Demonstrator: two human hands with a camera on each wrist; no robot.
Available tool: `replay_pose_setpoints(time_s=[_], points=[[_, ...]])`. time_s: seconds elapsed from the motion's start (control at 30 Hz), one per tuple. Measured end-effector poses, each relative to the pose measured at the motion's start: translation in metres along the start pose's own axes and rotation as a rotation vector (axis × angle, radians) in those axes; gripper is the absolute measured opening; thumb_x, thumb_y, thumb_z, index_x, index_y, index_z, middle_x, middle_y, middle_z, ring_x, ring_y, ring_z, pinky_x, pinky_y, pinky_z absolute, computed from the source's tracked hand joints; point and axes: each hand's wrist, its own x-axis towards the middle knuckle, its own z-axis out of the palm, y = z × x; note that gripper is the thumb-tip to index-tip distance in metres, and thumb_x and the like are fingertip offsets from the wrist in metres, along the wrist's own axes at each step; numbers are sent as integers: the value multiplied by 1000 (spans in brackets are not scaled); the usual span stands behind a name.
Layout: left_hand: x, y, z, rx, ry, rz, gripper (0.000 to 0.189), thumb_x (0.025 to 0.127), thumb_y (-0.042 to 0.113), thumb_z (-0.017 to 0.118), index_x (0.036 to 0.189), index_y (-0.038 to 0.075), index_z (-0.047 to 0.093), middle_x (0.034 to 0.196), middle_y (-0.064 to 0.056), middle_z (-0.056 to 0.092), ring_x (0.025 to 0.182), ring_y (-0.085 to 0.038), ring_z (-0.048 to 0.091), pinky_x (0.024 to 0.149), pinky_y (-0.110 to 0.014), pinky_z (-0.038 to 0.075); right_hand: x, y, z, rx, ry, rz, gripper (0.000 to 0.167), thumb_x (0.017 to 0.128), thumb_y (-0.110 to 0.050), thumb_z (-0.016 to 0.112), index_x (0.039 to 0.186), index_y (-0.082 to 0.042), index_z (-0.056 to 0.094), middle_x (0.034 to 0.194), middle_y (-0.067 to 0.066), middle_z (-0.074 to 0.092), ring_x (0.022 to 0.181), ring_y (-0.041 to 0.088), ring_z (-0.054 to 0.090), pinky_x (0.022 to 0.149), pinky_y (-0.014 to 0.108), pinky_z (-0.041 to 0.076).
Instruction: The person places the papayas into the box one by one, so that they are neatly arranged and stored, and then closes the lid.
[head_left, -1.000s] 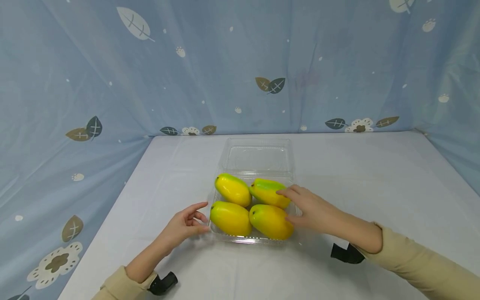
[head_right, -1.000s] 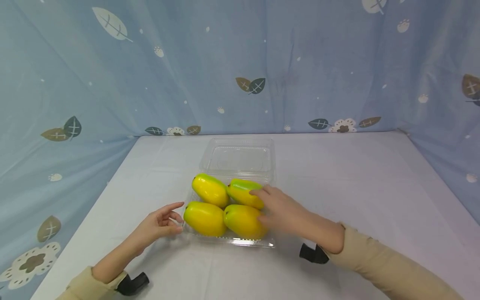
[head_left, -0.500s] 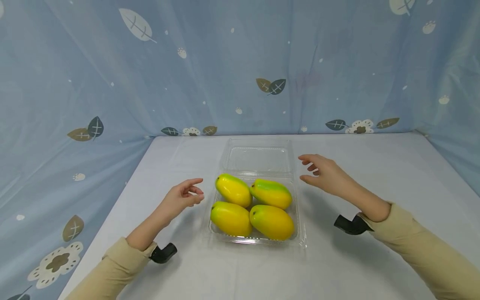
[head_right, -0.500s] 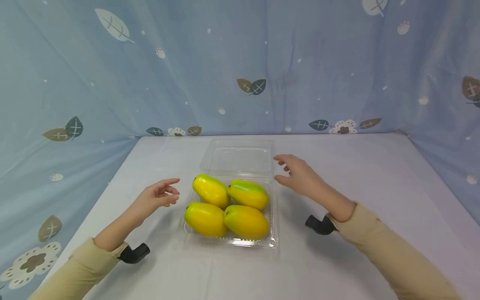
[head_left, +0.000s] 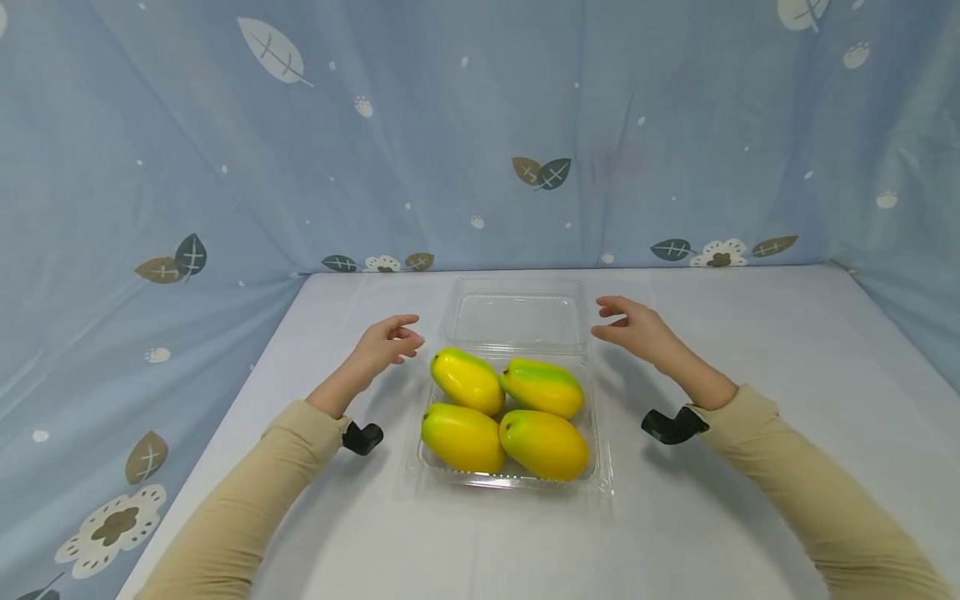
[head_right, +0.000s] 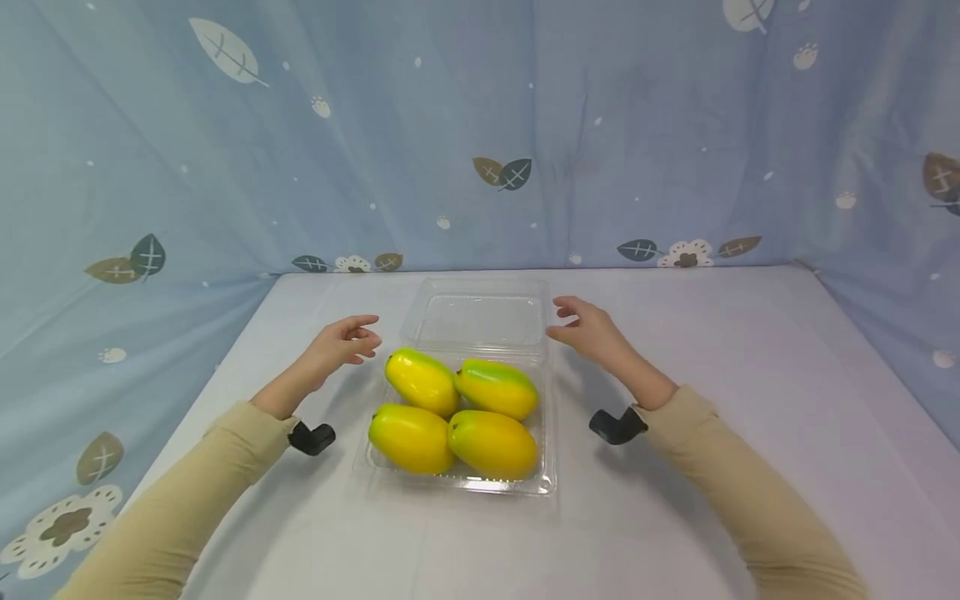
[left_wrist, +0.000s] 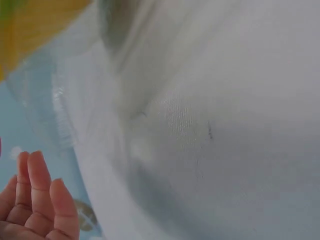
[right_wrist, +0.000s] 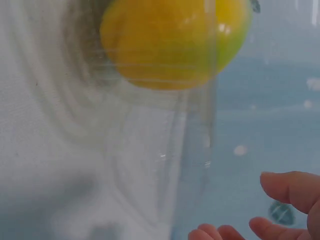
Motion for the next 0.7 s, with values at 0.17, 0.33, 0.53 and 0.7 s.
replay_pose_setpoints(time_s=[0.17,0.33,0.53,0.7], points=[[21,0,6,-35,-12,-44,55,93,27,54,141,11,34,120,-15,54,102,-28,57,84,-34,46,14,12,3,246,-63,108,62,94,-16,50,143,4,18,139,27,31,119,39,43,97,44,40],[35,-1,9,-109,-69,-104,55,94,32,51,142,14,32,131,-13,49,108,-28,55,91,-38,44,24,23,7,384,-105,173,61,95,-14,48,143,6,15,138,28,34,116,36,47,96,38,41],[44,-5,13,-197,-138,-123,55,92,28,54,141,13,35,135,-13,45,113,-29,52,96,-40,41,28,31,11,455,-131,202,62,94,-14,49,143,6,16,134,29,37,94,16,60,92,33,44],[46,-7,18,-196,-175,-93,54,92,28,54,141,13,35,136,-13,44,113,-28,52,95,-39,41,28,33,12,528,-145,230,64,93,-12,51,143,5,15,122,24,47,82,7,61,89,28,47]])
